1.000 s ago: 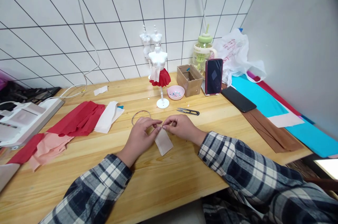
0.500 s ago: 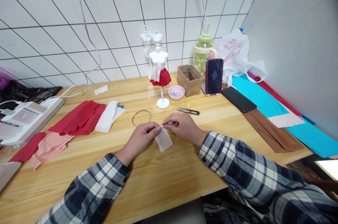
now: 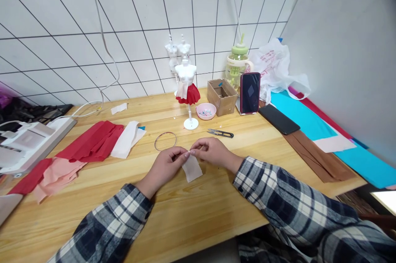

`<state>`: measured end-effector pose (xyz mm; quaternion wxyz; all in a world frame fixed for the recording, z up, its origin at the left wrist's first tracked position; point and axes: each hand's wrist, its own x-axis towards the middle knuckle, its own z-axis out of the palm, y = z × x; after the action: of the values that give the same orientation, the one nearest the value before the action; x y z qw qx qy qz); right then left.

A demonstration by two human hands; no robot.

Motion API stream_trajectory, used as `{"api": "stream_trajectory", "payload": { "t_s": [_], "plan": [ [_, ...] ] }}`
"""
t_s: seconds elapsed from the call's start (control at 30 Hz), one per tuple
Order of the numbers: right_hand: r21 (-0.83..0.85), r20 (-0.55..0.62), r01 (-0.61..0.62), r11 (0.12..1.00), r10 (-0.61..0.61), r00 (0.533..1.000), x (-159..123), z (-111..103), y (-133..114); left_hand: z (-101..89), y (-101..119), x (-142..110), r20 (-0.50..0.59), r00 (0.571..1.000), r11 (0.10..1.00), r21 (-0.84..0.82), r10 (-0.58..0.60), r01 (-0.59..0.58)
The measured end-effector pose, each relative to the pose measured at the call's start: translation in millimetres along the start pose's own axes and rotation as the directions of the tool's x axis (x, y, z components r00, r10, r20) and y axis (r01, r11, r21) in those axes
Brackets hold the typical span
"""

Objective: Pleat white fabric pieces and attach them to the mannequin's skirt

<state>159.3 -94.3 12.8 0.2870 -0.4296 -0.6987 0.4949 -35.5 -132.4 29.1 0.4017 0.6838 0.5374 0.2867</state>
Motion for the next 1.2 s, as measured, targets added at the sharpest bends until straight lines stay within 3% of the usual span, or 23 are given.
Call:
{"api": "stream_trajectory", "payload": {
  "t_s": [0.17, 0.3, 0.43, 0.6, 0.67, 0.7, 0.73, 0.8, 0.83, 0.87, 0.93, 1.0, 1.1, 1.2],
  "plan": [
    [0.109, -0.015, -0.010, 0.994, 0.012, 1.000, 4.5, 1.5, 7.2, -0.1, 0.2, -0.2, -0.026, 1.000, 0.999, 0.037, -0.013, 0.014],
    [0.082, -0.052, 0.010, 0.997, -0.005, 0.999, 4.9, -4.4, 6.2, -1.6, -3.7, 1.9, -0.140, 0.990, 0.999, 0.048, -0.012, 0.019],
    [0.085, -0.049, 0.022, 0.996, -0.017, 0.999, 2.1, -8.1, 0.2, -1.6, -4.4, 1.4, -0.153, 0.988, 0.998, 0.052, -0.013, 0.021],
    [-0.105, -0.034, 0.071, 0.992, -0.075, 0.997, 1.4, -5.1, -0.4, 1.2, -4.0, 0.6, -0.146, 0.985, 0.986, 0.152, 0.090, -0.068],
    [-0.149, -0.136, 0.097, 0.984, -0.118, 0.984, 2.2, -9.8, -0.1, -0.3, -5.8, 1.4, -0.203, 0.967, 0.968, 0.228, 0.152, -0.104],
    [-0.159, -0.243, 0.122, 0.980, -0.158, 0.957, 2.5, -14.3, -0.6, -1.9, -6.9, 1.8, -0.245, 0.953, 0.959, 0.258, 0.180, -0.115],
    [-0.170, -0.379, 0.155, 0.973, -0.210, 0.901, 2.6, -19.8, -1.6, -3.9, -7.9, 2.1, -0.290, 0.935, 0.952, 0.279, 0.206, -0.123],
    [-0.248, -0.591, 0.249, 0.936, -0.350, 0.727, 2.1, -30.4, -4.5, -8.2, -8.9, 1.9, -0.365, 0.896, 0.941, 0.306, 0.253, -0.141],
    [-0.310, -0.617, 0.292, 0.905, -0.425, 0.662, 1.6, -33.9, -5.7, -10.1, -8.6, 1.4, -0.395, 0.874, 0.932, 0.330, 0.283, -0.153],
    [-0.378, -0.586, 0.328, 0.866, -0.498, 0.639, 1.0, -35.6, -6.4, -11.5, -7.9, 0.6, -0.421, 0.847, 0.916, 0.365, 0.323, -0.167],
    [-0.487, -0.411, 0.388, 0.783, -0.597, 0.689, 0.3, -32.9, -5.6, -12.4, -5.3, -1.2, -0.431, 0.797, 0.860, 0.468, 0.424, -0.204],
    [-0.536, -0.197, 0.436, 0.723, -0.609, 0.768, 0.8, -25.2, -1.6, -11.0, -2.7, -2.8, -0.360, 0.784, 0.781, 0.577, 0.505, -0.239],
    [-0.532, -0.010, 0.451, 0.716, -0.538, 0.843, 3.4, -16.1, 7.6, -7.0, -0.6, -3.8, -0.181, 0.861, 0.694, 0.679, 0.475, -0.240],
    [-0.505, 0.040, 0.417, 0.755, -0.462, 0.886, 6.7, -16.6, 15.2, -4.3, 0.9, -4.8, -0.040, 0.931, 0.659, 0.718, 0.362, -0.225]
  ]
}}
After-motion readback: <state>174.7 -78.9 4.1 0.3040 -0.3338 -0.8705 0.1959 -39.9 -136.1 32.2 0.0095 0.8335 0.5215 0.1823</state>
